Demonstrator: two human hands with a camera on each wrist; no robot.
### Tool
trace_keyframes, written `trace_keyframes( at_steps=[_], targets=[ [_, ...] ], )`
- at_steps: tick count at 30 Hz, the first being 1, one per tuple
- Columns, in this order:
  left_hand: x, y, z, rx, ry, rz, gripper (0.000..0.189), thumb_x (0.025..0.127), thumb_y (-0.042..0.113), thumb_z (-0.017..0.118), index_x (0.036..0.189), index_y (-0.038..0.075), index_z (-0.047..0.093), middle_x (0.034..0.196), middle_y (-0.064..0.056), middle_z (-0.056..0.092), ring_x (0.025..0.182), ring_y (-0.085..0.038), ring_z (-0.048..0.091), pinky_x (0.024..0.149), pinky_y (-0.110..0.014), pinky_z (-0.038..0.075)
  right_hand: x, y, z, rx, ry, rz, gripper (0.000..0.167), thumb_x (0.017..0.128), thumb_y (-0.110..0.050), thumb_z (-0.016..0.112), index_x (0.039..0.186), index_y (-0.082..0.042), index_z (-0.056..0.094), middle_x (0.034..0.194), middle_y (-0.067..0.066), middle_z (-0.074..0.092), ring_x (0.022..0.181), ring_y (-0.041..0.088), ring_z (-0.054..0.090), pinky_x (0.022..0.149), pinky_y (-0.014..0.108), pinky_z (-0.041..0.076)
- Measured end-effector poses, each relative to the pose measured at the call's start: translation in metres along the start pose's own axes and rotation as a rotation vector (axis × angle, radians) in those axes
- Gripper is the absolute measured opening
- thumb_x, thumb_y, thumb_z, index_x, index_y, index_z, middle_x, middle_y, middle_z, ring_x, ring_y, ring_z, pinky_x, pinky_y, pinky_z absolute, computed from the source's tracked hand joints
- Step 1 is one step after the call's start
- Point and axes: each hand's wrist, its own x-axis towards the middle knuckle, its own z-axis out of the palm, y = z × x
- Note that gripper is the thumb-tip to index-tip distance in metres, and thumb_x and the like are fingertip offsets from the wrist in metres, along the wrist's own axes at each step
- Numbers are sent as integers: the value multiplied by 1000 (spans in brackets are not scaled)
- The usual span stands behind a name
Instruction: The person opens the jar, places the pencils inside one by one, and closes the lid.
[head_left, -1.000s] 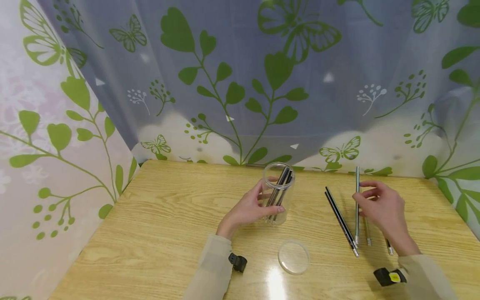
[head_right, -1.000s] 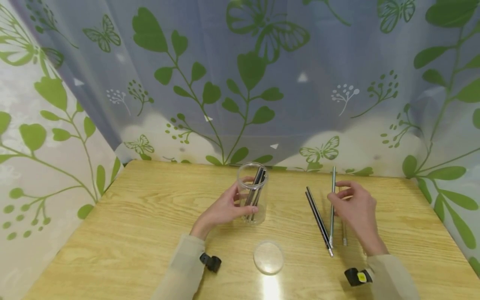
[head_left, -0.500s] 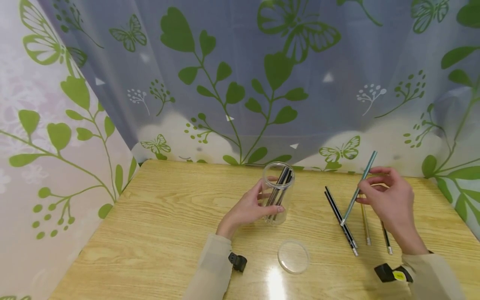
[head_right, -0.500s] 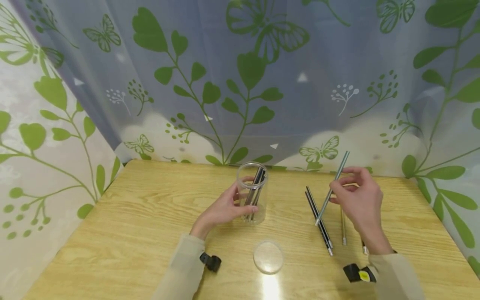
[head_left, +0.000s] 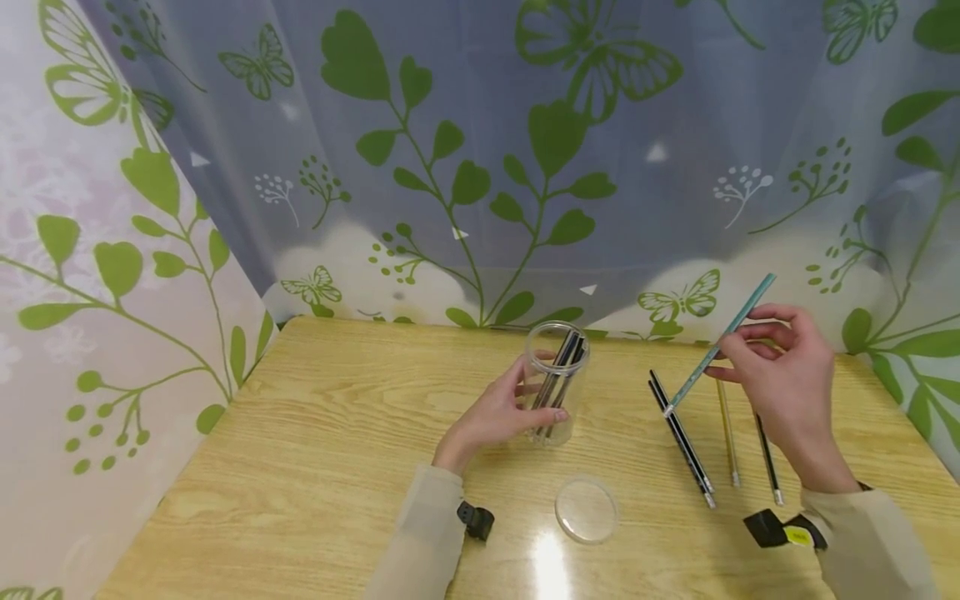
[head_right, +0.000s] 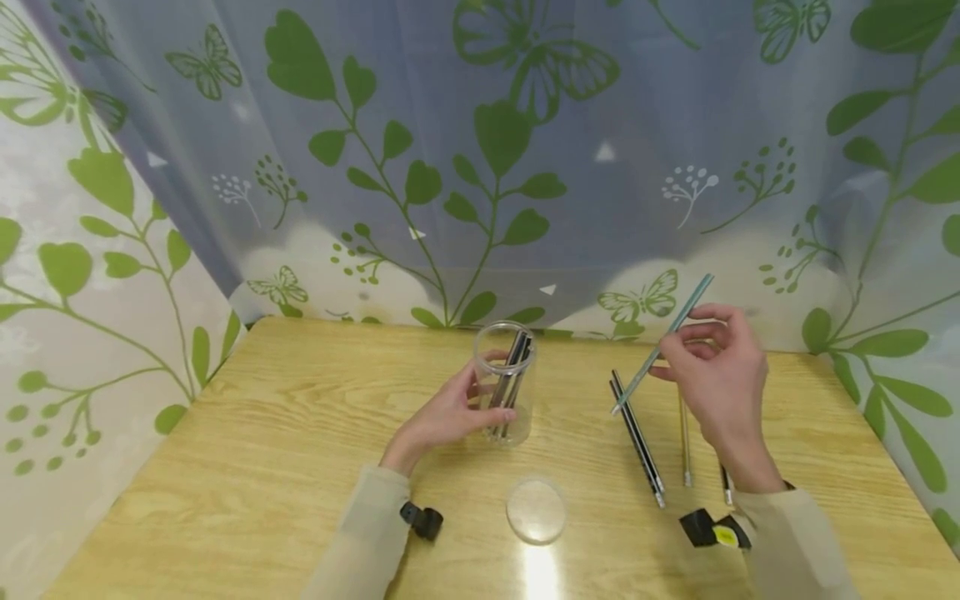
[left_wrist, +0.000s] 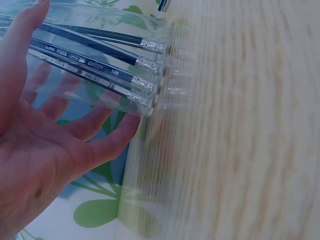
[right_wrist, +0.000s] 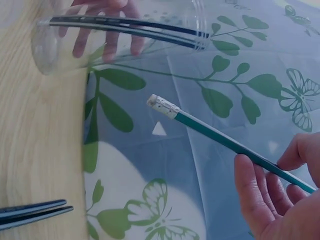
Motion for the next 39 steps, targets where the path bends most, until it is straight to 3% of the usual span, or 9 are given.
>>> trace_keyframes(
  at_steps=[6,20,39],
  targets=[
    [1,0,0,-12,-2,-2,75,87,34,84,145,54,41,154,8,48,143,-27,49,112,-51,46,5,-6,7,119,28,-16,35,90,14,57,115,-10,52,91,4,62,66,12,71,57,30,62],
    [1,0,0,-20,-7,-1,75,87,34,83,145,56,40,158,7,44,144,-26,48,114,-51,45,15,-22,29,246,125,-77,38,84,22,53,108,-7,51,82,8,61,59,19,68,53,36,62],
    [1,-1,0,-22,-10,7,75,88,33,83,145,56,40,157,9,44,143,-26,48,111,-50,47,19,-37,59,399,115,-179,42,81,25,46,110,-4,50,81,12,59,58,22,69,54,39,62]
  ],
)
